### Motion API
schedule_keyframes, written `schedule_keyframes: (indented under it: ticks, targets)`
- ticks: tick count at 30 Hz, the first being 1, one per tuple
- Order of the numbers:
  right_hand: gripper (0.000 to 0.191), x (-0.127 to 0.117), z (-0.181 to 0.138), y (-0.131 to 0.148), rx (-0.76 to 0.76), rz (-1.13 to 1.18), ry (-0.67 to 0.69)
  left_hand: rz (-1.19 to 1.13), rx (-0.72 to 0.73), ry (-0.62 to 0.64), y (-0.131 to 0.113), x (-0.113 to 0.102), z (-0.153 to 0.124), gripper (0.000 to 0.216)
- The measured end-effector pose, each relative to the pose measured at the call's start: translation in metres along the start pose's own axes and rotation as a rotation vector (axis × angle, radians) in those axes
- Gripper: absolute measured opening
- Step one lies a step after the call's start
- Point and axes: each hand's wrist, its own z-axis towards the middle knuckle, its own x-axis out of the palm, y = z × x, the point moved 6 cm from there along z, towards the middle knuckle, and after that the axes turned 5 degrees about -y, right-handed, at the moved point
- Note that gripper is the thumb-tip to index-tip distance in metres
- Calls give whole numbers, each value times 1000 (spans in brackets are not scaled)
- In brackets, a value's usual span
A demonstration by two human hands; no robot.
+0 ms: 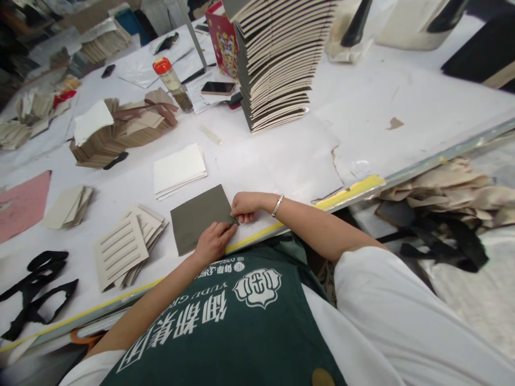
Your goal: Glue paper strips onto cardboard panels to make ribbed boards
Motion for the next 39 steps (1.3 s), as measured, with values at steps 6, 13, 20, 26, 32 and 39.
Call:
schedule_keyframes:
  ticks: [6, 13, 20, 26, 32, 39]
  targets:
    - [13, -8, 2, 1, -65, 33, -89, -28, -45, -61, 1, 2, 1, 34]
    - [16, -16, 12, 7, -90, 7, -135, -66, -24, -78, 2, 3, 0, 34]
    - [16, -15, 12, 10, -88, -63, -115, -79, -14, -114, 1, 3, -1, 35]
    - [14, -9, 6, 15, -100, -218, -18, -44, -9, -101, 0, 4, -1, 35]
    - [12, -10, 6, 19, -126, -395, -62, -15, -9, -36, -1, 4, 0, 35]
    - [18, -8, 4, 22, -122, -524, -55, -5, -17, -14, -1, 5, 1, 33]
